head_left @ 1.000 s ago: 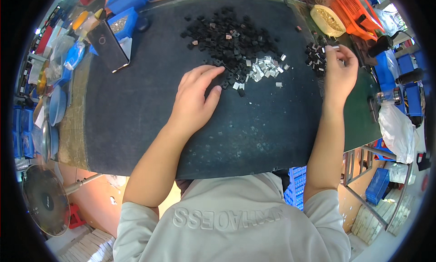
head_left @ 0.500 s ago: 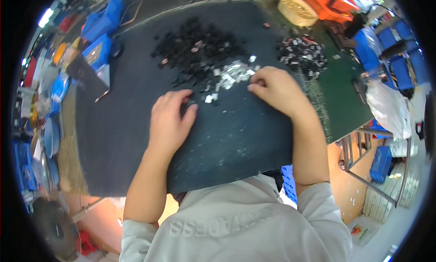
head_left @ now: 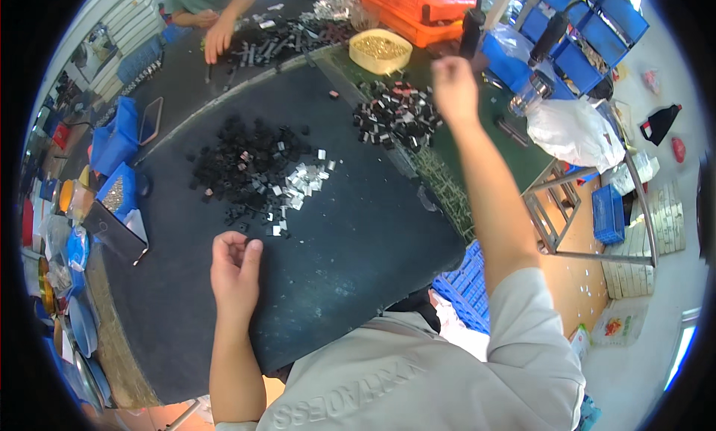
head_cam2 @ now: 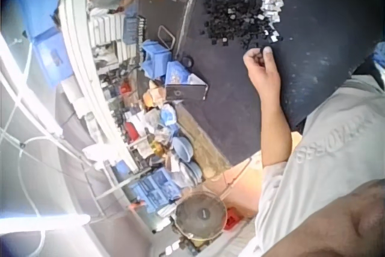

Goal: The person sorts and inspects mechanical parts by hand on a workbench.

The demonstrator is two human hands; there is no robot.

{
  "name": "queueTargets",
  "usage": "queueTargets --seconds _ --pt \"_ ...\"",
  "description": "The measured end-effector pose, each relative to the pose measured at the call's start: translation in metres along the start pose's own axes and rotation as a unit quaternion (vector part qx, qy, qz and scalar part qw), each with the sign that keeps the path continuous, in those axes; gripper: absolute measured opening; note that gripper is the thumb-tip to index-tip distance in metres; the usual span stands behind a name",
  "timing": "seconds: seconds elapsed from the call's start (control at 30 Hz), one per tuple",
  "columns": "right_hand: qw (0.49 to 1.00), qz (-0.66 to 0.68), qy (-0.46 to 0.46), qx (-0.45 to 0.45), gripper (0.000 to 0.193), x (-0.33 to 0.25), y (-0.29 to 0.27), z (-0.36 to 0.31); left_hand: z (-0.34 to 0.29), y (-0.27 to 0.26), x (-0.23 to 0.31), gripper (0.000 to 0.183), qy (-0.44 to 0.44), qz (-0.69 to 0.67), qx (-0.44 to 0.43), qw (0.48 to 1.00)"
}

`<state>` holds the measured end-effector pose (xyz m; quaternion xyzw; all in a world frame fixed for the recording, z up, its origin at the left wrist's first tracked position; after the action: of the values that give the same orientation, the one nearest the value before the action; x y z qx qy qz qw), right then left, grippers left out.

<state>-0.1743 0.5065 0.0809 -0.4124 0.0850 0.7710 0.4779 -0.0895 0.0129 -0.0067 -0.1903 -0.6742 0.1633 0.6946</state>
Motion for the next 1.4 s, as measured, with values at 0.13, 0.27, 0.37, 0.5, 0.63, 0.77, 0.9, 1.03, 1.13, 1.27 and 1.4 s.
queueTargets --seconds 0.13,0.27,0.37,0.5,0.63,0.77,0.9,1.03,1.13,1.27,1.4 --pt "0.965 -0.215 0.119 -0.092 0.033 0.147 -0.011 0.034 -0.01 0.002 0.008 0.022 0.07 0.047 0.011 0.996" --pt "0.971 -0.164 0.102 -0.142 0.029 0.201 -0.032 0.037 -0.005 0.031 -0.002 0.024 0.045 -0.064 -0.103 0.992" --pt "0.977 -0.087 0.076 -0.181 0.026 0.155 0.014 0.015 -0.015 0.016 0.007 0.02 0.041 -0.173 -0.09 0.98" --pt "0.988 0.016 0.058 -0.142 0.019 0.063 0.038 -0.002 -0.007 0.022 0.003 0.021 0.016 -0.321 -0.12 0.939" --pt "0.924 0.22 0.15 -0.274 0.016 -0.125 0.085 -0.084 -0.006 0.016 0.001 0.022 -0.067 -0.356 -0.115 0.925" --pt "0.869 0.278 0.07 -0.402 0.012 -0.218 0.114 -0.182 -0.006 0.019 -0.013 0.021 -0.117 -0.453 -0.136 0.873" --pt "0.858 0.309 -0.103 -0.397 0.013 -0.225 0.116 -0.225 -0.007 0.026 -0.003 0.024 -0.105 -0.471 -0.157 0.862" --pt "0.838 0.323 -0.223 -0.378 0.016 -0.232 0.107 -0.231 -0.011 0.021 0.0 0.026 -0.087 -0.429 -0.13 0.889" --pt "0.832 0.332 -0.23 -0.38 0.015 -0.237 0.106 -0.232 -0.011 0.021 -0.001 0.027 -0.087 -0.443 -0.134 0.882" --pt "0.827 0.355 -0.199 -0.387 0.018 -0.235 0.107 -0.237 -0.012 0.023 0.003 0.025 -0.111 -0.487 -0.164 0.851" --pt "0.815 0.367 -0.213 -0.395 0.02 -0.239 0.107 -0.241 -0.013 0.023 0.004 0.022 -0.128 -0.505 -0.175 0.835"
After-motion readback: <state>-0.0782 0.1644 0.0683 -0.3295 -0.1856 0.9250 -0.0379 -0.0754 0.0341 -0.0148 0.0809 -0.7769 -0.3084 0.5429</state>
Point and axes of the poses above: each hand's wrist, its own z-axis towards the middle knuckle, its own y-axis out of the palm, x = y × z, the point moved 8 cm from there along z, towards the middle knuckle, and after that the axes turned 14 degrees about z, right-handed, at the moved point
